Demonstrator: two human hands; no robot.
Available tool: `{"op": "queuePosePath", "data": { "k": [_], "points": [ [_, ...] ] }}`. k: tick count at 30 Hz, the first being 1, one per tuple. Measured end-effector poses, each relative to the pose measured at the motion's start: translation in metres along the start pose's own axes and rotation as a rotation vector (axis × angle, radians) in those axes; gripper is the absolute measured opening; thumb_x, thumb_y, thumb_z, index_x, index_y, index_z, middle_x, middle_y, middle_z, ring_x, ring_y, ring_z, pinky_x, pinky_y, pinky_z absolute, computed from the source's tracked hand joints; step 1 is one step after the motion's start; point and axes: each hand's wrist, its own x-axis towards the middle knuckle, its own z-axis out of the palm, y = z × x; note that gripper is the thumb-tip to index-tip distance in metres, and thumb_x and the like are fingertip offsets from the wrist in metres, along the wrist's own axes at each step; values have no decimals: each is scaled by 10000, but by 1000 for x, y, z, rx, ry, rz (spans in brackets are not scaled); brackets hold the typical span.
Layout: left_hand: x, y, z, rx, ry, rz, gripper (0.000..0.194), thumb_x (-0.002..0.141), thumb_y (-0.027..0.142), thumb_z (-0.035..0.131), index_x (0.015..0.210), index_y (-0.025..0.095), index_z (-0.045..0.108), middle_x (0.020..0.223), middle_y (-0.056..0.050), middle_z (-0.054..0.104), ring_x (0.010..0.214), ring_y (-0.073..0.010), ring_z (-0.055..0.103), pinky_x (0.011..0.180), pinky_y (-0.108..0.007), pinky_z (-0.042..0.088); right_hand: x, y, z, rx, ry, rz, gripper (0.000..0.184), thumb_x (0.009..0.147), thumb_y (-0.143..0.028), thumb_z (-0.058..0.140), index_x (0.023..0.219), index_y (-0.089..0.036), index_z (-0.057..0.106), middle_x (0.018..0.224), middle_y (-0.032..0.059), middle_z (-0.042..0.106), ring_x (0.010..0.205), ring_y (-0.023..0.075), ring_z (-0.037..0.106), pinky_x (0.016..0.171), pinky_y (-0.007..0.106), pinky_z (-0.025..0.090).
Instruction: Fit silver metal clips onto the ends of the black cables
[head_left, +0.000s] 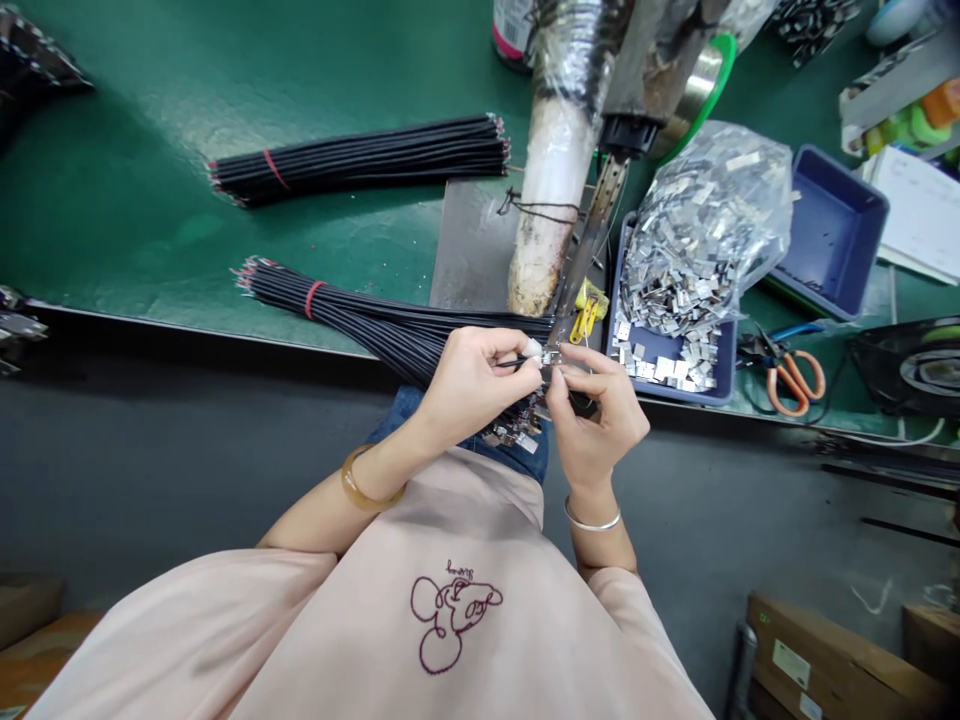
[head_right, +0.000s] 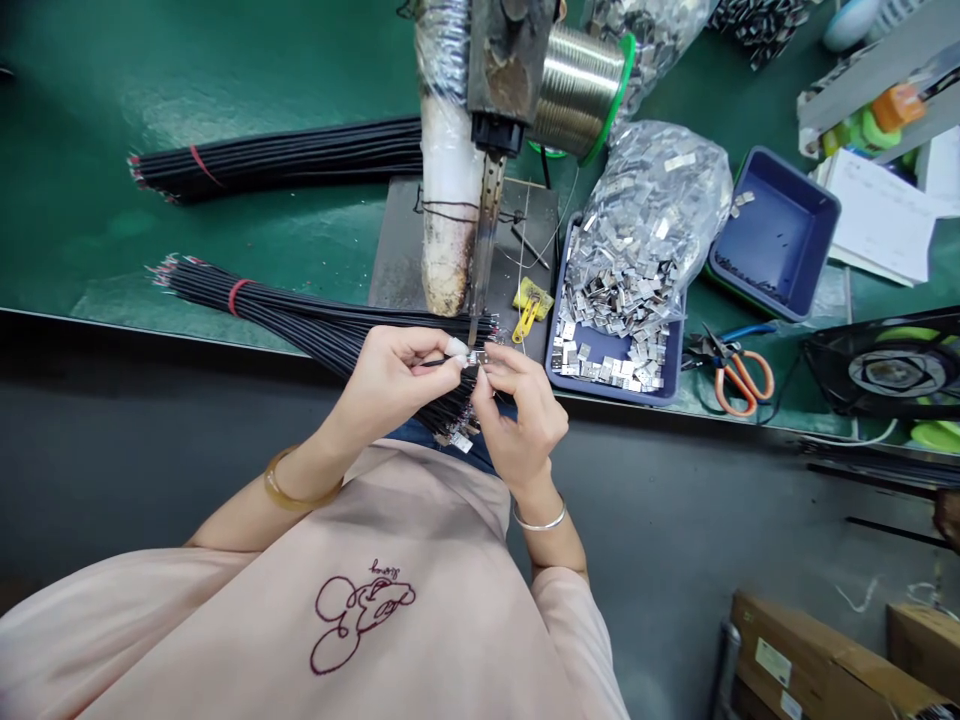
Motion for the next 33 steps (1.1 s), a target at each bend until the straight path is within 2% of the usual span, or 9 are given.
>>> {"op": "queuePosePath", "data": {
  "k": [8, 14, 18, 21, 24, 26, 27, 30, 33],
  "points": [
    [1, 3, 1, -18, 53, 38, 92, 745, 187, 610, 672, 131, 619, 580, 46, 376, 540, -58, 268, 470, -198, 208, 7, -1, 0, -38, 4, -13, 135, 865, -127, 711, 908, -250, 679, 1022, 1, 767, 952, 174, 755, 832, 349, 642],
    [-1, 3, -2, -5, -41, -1, 129, 756, 175, 591, 639, 124, 612, 555, 58, 313, 537, -58, 237, 480, -203, 190, -4, -2, -5, -31, -40, -25, 152, 853, -122, 704, 906, -248, 638, 1085, 32, 761, 957, 171, 755, 796, 319, 657],
    [-4, 2, -3, 45, -56, 15, 142, 776, 177, 589, 655, 119, 635, 560, 56, 342, 546, -60, 266, 483, -197, 210, -7, -1, -8, -12, -39, -32, 137, 868, -126, 679, 910, -242, 621, 1024, 23, 766, 965, 172, 752, 821, 317, 640],
    [-7, 0, -3, 120, -73, 90, 136, 788, 163, 588, 685, 124, 666, 560, 52, 412, 543, -62, 320, 488, -186, 259, -4, 0, -9, 24, -29, 102, 69, 917, -186, 636, 927, -237, 589, 943, 6, 747, 800, 136, 744, 688, 255, 608],
    [-10, -2, -4, 216, -78, 285, 117, 779, 130, 591, 720, 132, 692, 598, 28, 548, 549, -68, 403, 510, -187, 317, 2, 1, -10, 116, -127, 333, 98, 969, -279, 579, 895, -234, 531, 653, -82, 587, 470, 64, 561, 458, 180, 452],
    [-10, -3, -7, 236, -74, 387, 111, 762, 112, 592, 721, 130, 694, 608, 17, 574, 538, -68, 412, 510, -195, 321, 6, 2, -11, 234, -214, 427, 148, 980, -311, 565, 867, -236, 505, 590, -108, 475, 423, 52, 472, 420, 171, 388],
    [-10, -2, -9, 224, -82, 398, 109, 751, 105, 589, 704, 126, 685, 592, 21, 554, 527, -66, 397, 505, -200, 312, 7, 2, -12, 294, -246, 441, 151, 979, -314, 568, 867, -236, 503, 619, -101, 489, 451, 53, 492, 436, 171, 405],
    [-9, 0, -18, 111, -171, 269, 132, 753, 112, 571, 641, 117, 640, 565, 25, 500, 523, -65, 387, 502, -204, 307, 7, 4, -16, 319, -269, 343, 83, 964, -255, 593, 903, -229, 541, 816, -39, 610, 671, 85, 641, 581, 197, 529],
    [-8, 2, -25, -7, -294, 66, 168, 804, 169, 581, 665, 111, 654, 573, 10, 539, 530, -72, 441, 507, -200, 336, 4, 4, -19, 110, -222, 67, 92, 931, -140, 621, 947, -225, 588, 915, 2, 677, 866, 123, 680, 751, 246, 573]
  ]
}}
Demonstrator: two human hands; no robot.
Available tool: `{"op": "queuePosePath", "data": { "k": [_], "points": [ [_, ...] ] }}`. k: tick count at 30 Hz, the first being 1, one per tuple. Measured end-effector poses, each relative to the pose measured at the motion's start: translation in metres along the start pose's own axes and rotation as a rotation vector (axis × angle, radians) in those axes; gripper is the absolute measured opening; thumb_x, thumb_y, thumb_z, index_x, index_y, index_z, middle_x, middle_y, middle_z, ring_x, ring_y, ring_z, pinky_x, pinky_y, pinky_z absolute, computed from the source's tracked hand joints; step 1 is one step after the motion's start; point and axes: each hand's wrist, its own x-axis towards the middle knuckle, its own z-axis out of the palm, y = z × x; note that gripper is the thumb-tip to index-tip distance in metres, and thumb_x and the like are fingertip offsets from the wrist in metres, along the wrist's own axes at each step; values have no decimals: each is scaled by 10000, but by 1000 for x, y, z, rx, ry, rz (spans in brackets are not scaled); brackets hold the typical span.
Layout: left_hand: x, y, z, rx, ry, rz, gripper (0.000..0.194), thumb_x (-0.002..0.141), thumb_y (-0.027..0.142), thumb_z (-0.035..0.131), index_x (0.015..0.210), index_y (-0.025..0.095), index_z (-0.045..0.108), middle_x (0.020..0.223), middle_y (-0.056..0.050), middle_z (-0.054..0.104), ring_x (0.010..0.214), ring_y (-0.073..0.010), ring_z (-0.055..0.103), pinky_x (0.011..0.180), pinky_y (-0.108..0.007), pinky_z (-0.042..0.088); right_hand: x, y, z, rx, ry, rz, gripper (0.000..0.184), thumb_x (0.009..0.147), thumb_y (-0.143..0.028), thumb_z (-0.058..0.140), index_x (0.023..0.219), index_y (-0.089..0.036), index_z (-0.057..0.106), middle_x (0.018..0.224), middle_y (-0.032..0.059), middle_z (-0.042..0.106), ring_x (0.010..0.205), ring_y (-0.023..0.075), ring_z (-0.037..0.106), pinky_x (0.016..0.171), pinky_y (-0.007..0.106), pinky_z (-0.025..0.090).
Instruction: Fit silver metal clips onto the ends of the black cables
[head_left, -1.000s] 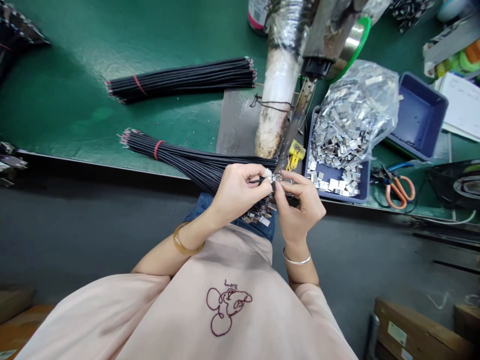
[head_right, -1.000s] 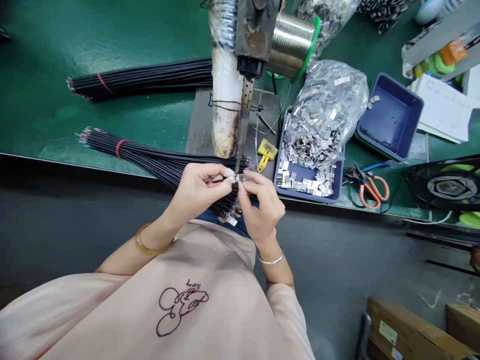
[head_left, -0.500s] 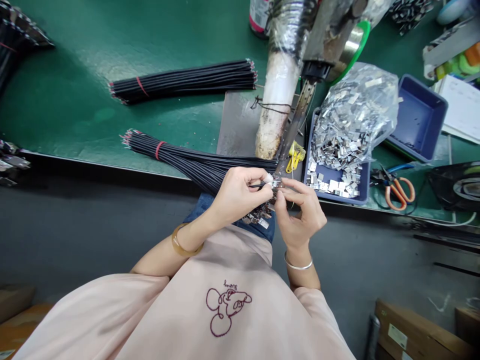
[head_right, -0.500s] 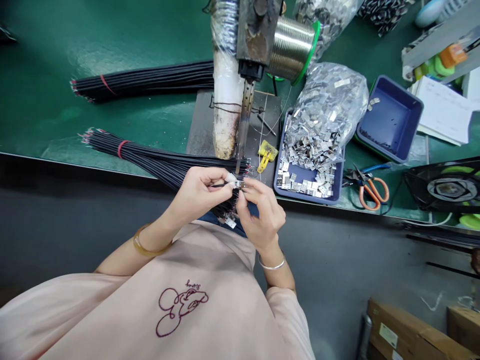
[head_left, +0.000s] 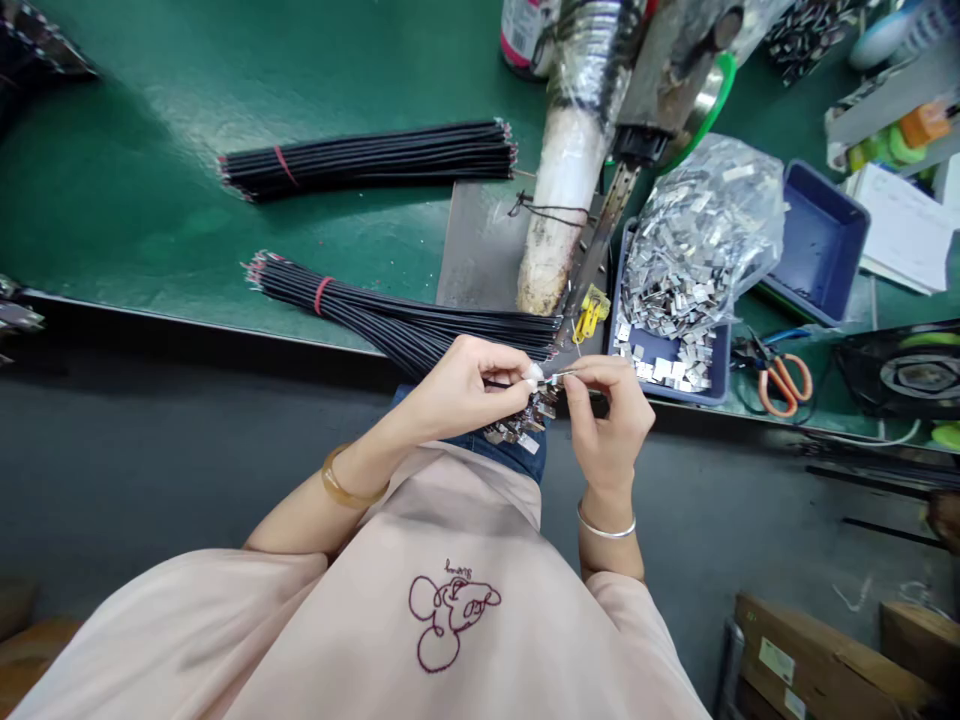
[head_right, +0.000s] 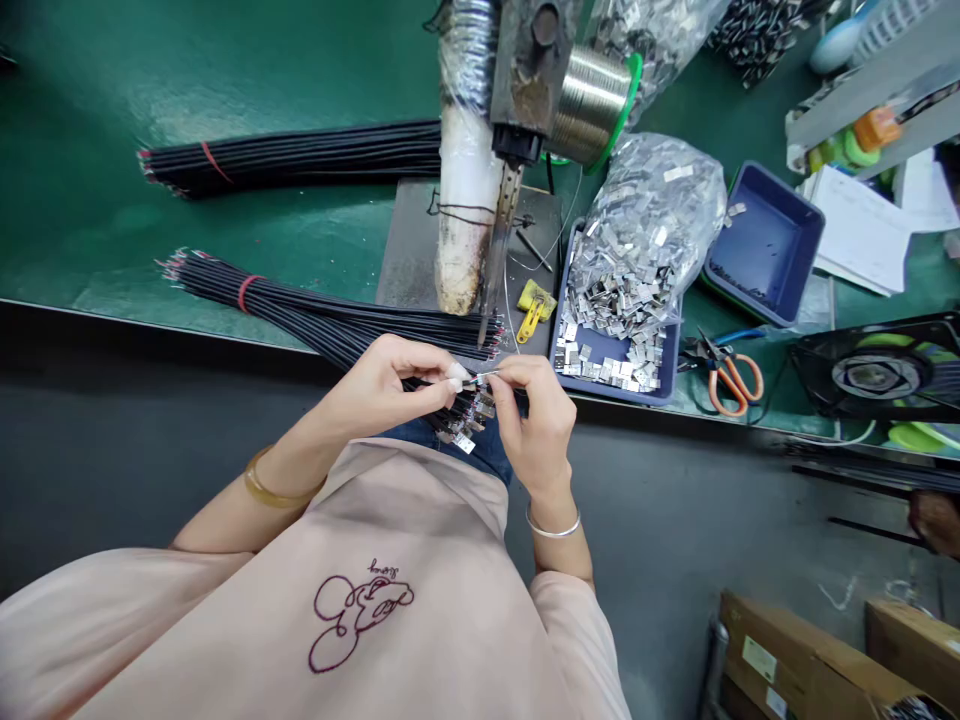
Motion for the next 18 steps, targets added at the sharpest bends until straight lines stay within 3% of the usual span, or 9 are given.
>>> {"op": "queuePosePath", "data": {
  "k": [2, 4, 7, 11, 18],
  "points": [
    [0, 1, -1, -54, -46, -75, 190, 830, 215, 602, 691, 106, 675, 566, 3, 566, 521, -75, 462, 500, -196, 350, -2, 0, -1, -130, 16, -149, 154, 906, -89, 641, 977, -221, 604, 938, 17, 708, 889, 131, 685, 794, 263, 569],
    [1, 1, 0, -87, -62, -102, 221, 842, 261, 628, 696, 104, 683, 545, 5, 559, 508, -75, 460, 488, -193, 354, -2, 0, -3, -166, 13, -196, 176, 895, -79, 654, 989, -221, 608, 939, 21, 723, 875, 135, 693, 791, 271, 567],
    [2, -1, 3, -106, -24, -80, 178, 828, 261, 645, 750, 107, 686, 555, 21, 542, 510, -69, 458, 497, -188, 364, -1, -2, -5, -130, 19, -103, 140, 907, -107, 649, 962, -231, 615, 900, 9, 720, 847, 144, 699, 762, 284, 571],
    [1, -5, 3, -16, 22, -21, 121, 774, 136, 587, 888, 131, 629, 620, 28, 594, 569, -84, 542, 578, -193, 424, -2, -12, -12, -101, 100, -2, 122, 910, -120, 654, 940, -239, 649, 824, -16, 679, 720, 117, 641, 623, 238, 528],
    [-1, -7, -2, 116, -86, 28, 236, 768, 80, 495, 985, 169, 522, 647, 49, 617, 568, -84, 531, 550, -186, 366, -4, -27, -14, -334, -216, -67, 152, 958, -180, 622, 1081, -229, 696, 849, -4, 621, 694, 79, 589, 611, 208, 471]
  ]
}}
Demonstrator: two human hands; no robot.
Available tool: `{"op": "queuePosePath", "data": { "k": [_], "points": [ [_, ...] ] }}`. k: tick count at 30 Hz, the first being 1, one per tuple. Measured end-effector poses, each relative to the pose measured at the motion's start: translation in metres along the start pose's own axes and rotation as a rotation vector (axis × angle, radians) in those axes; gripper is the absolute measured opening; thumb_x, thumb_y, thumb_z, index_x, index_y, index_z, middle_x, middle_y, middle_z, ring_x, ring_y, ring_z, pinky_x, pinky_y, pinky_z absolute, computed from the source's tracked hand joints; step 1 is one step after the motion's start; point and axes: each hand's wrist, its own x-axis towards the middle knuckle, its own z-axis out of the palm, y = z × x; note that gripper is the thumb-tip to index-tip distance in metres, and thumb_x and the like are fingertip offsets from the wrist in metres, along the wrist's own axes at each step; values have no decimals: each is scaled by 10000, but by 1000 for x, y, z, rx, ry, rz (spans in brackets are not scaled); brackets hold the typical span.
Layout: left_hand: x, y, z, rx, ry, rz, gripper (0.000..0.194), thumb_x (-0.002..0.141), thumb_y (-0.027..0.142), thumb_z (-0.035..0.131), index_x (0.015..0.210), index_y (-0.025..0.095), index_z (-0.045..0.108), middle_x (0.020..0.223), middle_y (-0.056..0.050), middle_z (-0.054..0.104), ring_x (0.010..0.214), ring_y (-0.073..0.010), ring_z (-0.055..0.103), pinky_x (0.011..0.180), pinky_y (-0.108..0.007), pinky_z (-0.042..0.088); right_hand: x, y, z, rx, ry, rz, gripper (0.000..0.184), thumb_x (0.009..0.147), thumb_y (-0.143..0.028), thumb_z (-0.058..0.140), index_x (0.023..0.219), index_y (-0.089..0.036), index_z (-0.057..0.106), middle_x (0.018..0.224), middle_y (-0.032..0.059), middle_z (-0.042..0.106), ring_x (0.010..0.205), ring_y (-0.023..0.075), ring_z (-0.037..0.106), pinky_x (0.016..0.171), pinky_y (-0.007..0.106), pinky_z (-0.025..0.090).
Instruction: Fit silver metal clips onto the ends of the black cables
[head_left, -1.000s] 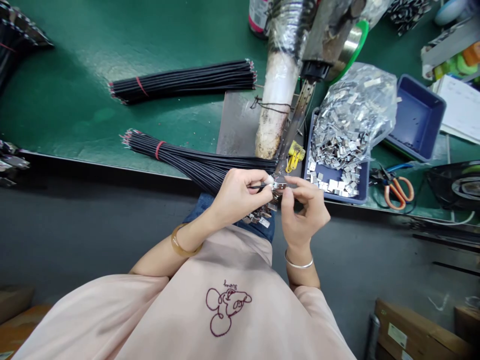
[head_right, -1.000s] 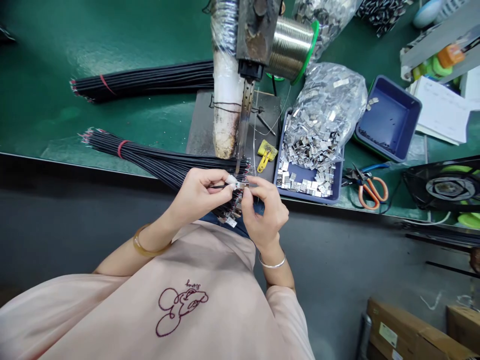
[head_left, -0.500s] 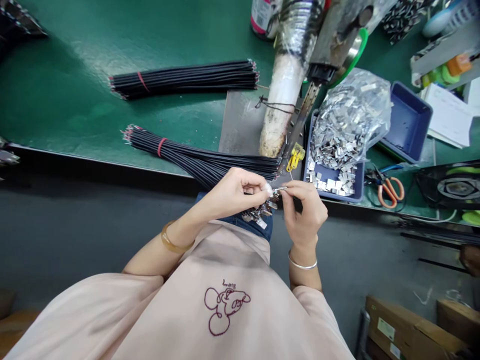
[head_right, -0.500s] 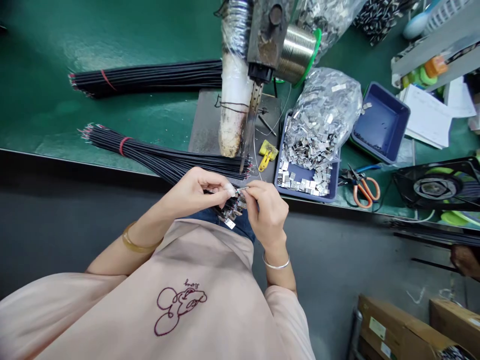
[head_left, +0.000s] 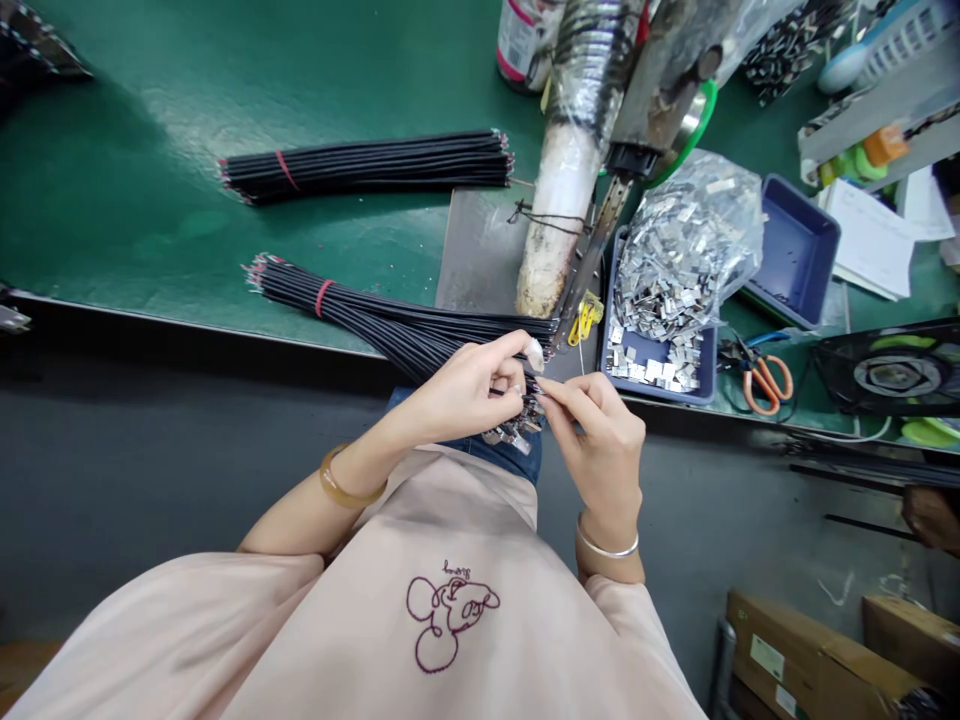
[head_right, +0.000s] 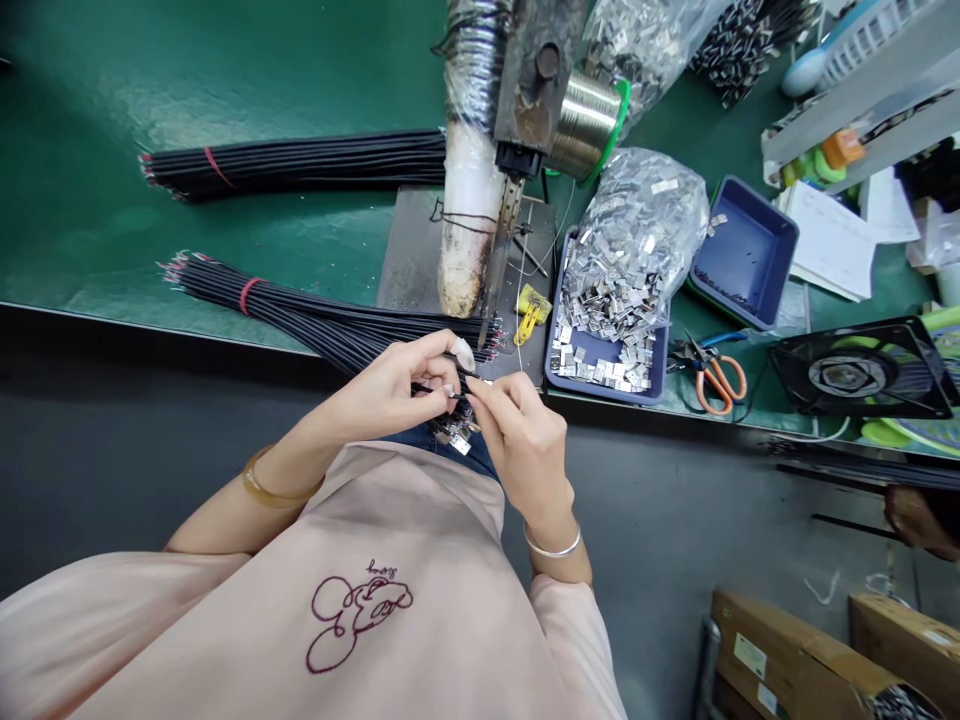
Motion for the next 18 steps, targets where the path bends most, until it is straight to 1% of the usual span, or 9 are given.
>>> {"op": "queuePosePath", "data": {
  "k": [3, 5, 8, 10, 12, 14, 16, 18],
  "points": [
    [0, 0, 1, 13, -6, -3, 239, 776, 84, 499, 998, 164, 540, 635, 61, 575, 558, -75, 460, 545, -186, 344, 2, 0, 1, 8, -52, -16, 87, 976, -191, 589, 1009, -210, 667, 861, 2, 632, 718, 81, 613, 632, 206, 485],
    [1, -1, 1, 6, -3, -7, 213, 787, 91, 503, 979, 159, 563, 634, 60, 553, 569, -75, 442, 559, -188, 352, 3, 0, 1, 27, -64, -14, 72, 980, -187, 571, 960, -204, 638, 868, 6, 630, 718, 82, 617, 641, 207, 497],
    [1, -2, 2, -15, 12, -14, 194, 787, 102, 523, 958, 150, 601, 640, 54, 543, 579, -73, 445, 570, -189, 361, 4, 1, 1, 34, -36, -10, 83, 976, -168, 551, 916, -201, 598, 847, 4, 609, 705, 86, 602, 634, 212, 500],
    [1, -1, 3, -42, 22, -27, 150, 785, 117, 546, 906, 141, 631, 631, 48, 531, 577, -71, 443, 561, -190, 357, 4, 2, 3, 41, -11, -4, 88, 967, -158, 553, 900, -205, 584, 826, 0, 593, 707, 94, 590, 630, 219, 499],
    [1, -1, 3, -84, 40, -45, 74, 791, 145, 569, 804, 130, 640, 627, 35, 523, 576, -71, 444, 555, -194, 358, 3, 3, 4, 68, 29, 12, 87, 955, -146, 572, 894, -207, 586, 822, 0, 598, 723, 101, 588, 636, 226, 503],
    [2, 0, 4, -124, 74, -59, 86, 794, 164, 585, 733, 124, 631, 633, 21, 530, 578, -71, 453, 556, -199, 369, 2, 4, 5, 100, 111, 45, 88, 937, -131, 609, 900, -211, 612, 831, 0, 622, 746, 106, 598, 656, 231, 514],
    [3, 1, 5, -150, 104, -66, 67, 781, 157, 596, 740, 123, 637, 649, 14, 550, 583, -72, 472, 564, -199, 385, 0, 5, 4, 128, 214, 89, 100, 917, -121, 648, 913, -221, 649, 829, -5, 645, 756, 109, 607, 661, 234, 524],
    [3, 1, 5, -165, 99, -75, 53, 765, 140, 601, 799, 130, 642, 665, 14, 571, 592, -75, 500, 575, -195, 407, -2, 5, 3, 158, 265, 122, 120, 906, -120, 669, 944, -233, 682, 829, -10, 657, 748, 107, 615, 648, 233, 532]
  ]
}}
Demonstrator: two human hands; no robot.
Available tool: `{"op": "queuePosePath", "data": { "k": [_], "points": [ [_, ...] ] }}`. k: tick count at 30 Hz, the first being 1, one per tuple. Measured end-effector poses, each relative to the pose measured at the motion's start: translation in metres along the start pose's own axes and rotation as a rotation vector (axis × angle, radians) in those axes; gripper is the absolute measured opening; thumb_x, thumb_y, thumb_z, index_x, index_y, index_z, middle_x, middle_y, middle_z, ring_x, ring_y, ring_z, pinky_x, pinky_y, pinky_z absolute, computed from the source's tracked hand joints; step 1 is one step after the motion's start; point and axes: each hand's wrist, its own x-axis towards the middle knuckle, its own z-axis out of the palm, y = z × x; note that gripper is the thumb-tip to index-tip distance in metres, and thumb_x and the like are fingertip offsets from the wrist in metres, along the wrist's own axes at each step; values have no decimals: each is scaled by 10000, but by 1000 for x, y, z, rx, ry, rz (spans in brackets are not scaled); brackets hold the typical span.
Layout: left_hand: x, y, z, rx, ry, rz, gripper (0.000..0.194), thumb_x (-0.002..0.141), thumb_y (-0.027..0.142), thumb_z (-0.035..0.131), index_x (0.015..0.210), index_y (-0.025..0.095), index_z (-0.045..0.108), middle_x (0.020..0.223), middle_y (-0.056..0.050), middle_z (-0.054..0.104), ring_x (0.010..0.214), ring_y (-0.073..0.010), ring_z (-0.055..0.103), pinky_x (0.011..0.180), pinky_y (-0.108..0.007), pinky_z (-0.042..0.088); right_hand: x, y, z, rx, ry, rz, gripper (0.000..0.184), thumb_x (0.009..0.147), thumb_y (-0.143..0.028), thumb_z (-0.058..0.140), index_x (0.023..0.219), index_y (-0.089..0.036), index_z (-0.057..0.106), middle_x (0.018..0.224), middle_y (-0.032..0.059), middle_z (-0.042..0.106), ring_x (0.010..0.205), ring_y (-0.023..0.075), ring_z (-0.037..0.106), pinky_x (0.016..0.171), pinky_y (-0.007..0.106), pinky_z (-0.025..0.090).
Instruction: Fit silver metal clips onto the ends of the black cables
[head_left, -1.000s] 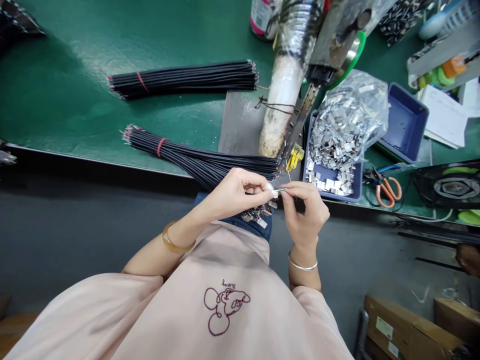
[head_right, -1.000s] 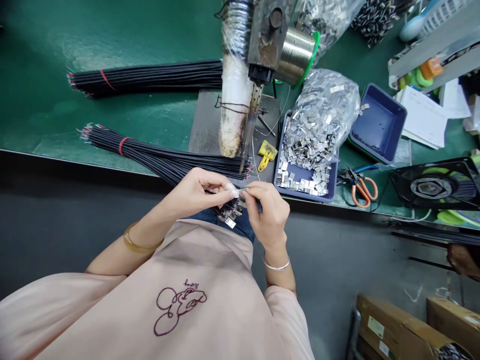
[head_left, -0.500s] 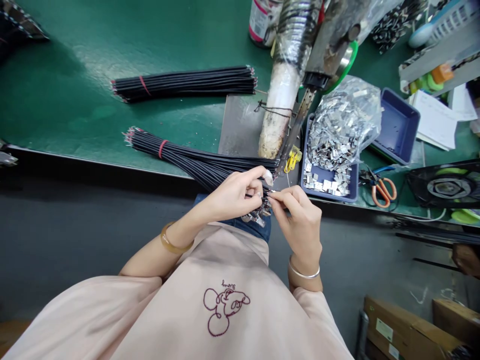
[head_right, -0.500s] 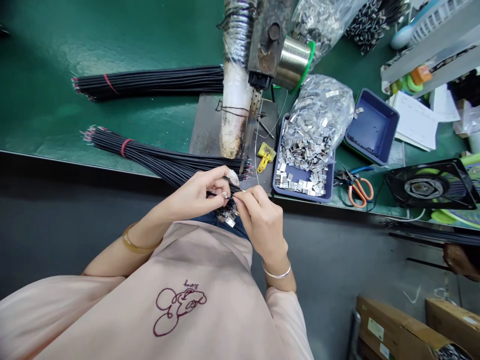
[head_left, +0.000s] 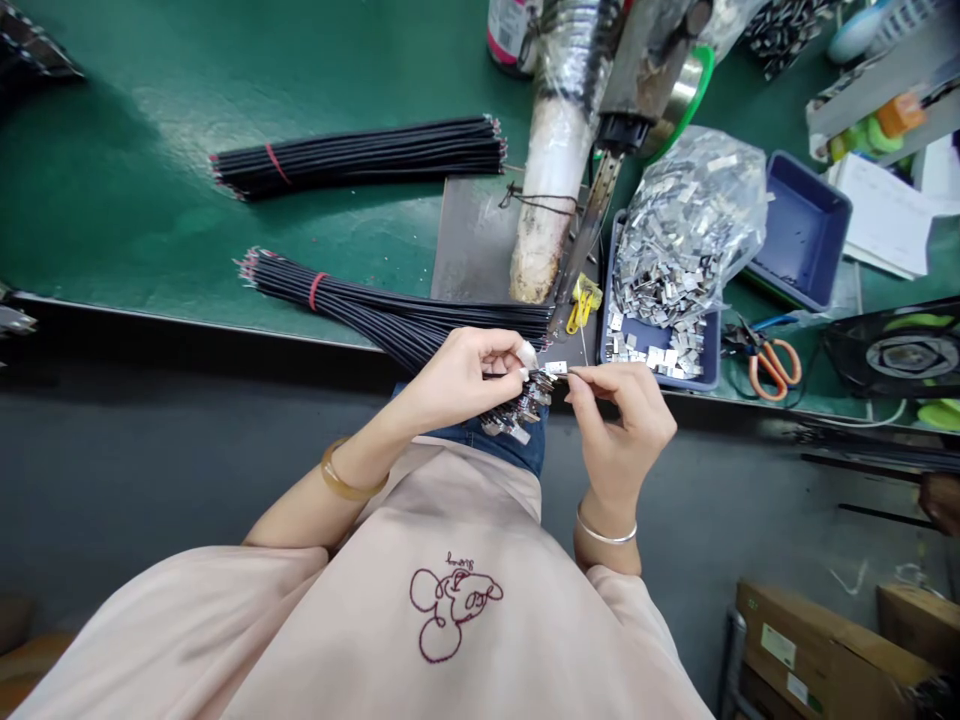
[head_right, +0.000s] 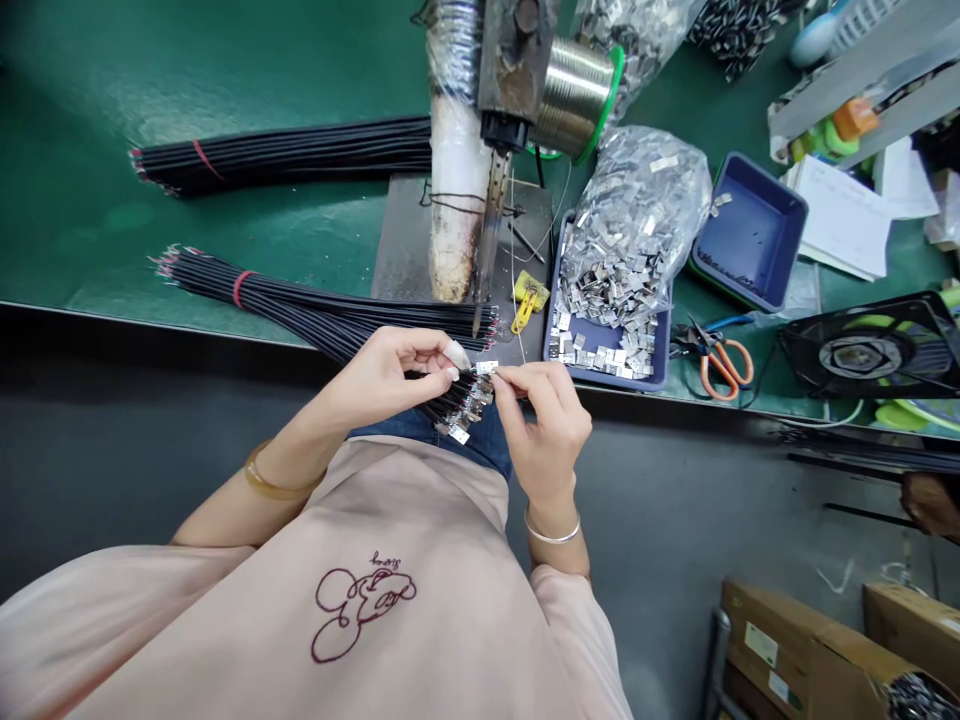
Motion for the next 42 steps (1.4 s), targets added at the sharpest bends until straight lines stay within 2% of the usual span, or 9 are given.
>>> {"op": "queuePosePath", "data": {
  "k": [7, 13, 17, 27, 30, 32, 34, 38, 42],
  "points": [
    [0, -3, -6, 59, -88, 8, 310, 726, 78, 590, 1009, 190, 532, 711, 47, 617, 626, -75, 555, 641, -184, 447, -2, 1, 1, -28, -244, -39, 193, 962, -190, 614, 1136, -234, 686, 891, 5, 677, 757, 105, 639, 666, 242, 530],
    [-1, 0, -4, 95, -96, 0, 144, 759, 116, 584, 897, 152, 604, 684, 28, 570, 603, -78, 498, 585, -195, 402, 0, -1, 8, -13, -315, -56, 104, 986, -194, 551, 956, -195, 651, 878, 19, 657, 742, 101, 630, 662, 232, 524],
    [-1, 0, -1, 92, -54, 16, 84, 807, 169, 596, 742, 131, 635, 641, 18, 529, 591, -78, 455, 562, -200, 377, -2, -2, 13, -27, -212, -77, 89, 970, -170, 560, 944, -212, 633, 873, 11, 693, 791, 110, 653, 696, 242, 525],
    [0, 3, 1, -55, -78, -19, 101, 873, 210, 594, 797, 144, 600, 629, 31, 516, 570, -71, 454, 555, -193, 378, -7, 6, 16, 41, -54, -12, 74, 938, -167, 607, 915, -232, 636, 823, -13, 704, 744, 120, 691, 681, 254, 569],
    [1, 4, 3, -79, -38, -31, 124, 846, 200, 607, 741, 135, 610, 582, 50, 425, 531, -56, 355, 510, -197, 298, -11, 8, 13, 81, 194, 115, 39, 930, -223, 640, 947, -239, 671, 760, -32, 684, 559, 94, 647, 501, 223, 510],
    [1, 4, 5, -82, 6, -27, 159, 833, 199, 604, 687, 135, 598, 569, 49, 401, 525, -55, 328, 501, -205, 270, -12, 9, 11, 146, 433, 104, 83, 933, -286, 638, 1000, -250, 669, 660, -60, 617, 436, 81, 560, 418, 227, 460],
    [2, 2, 8, -74, 51, -20, 176, 821, 200, 603, 657, 138, 587, 566, 46, 396, 525, -56, 319, 498, -210, 257, -12, 9, 11, 229, 552, 65, 149, 950, -295, 603, 1094, -267, 628, 632, -76, 592, 412, 90, 549, 405, 235, 474],
    [4, 0, 14, -73, 142, -20, 151, 811, 209, 607, 676, 140, 600, 579, 40, 413, 527, -58, 330, 496, -211, 253, -11, 9, 15, 177, 371, 86, 171, 951, -186, 602, 1107, -256, 600, 884, -14, 759, 690, 155, 764, 609, 298, 639],
    [6, -1, 19, -68, 218, -24, 133, 801, 213, 612, 686, 148, 596, 588, 30, 454, 533, -67, 359, 500, -214, 280, -9, 12, 23, 49, 111, 13, 73, 930, -184, 639, 982, -235, 642, 1080, 46, 783, 953, 187, 778, 765, 325, 660]
  ]
}}
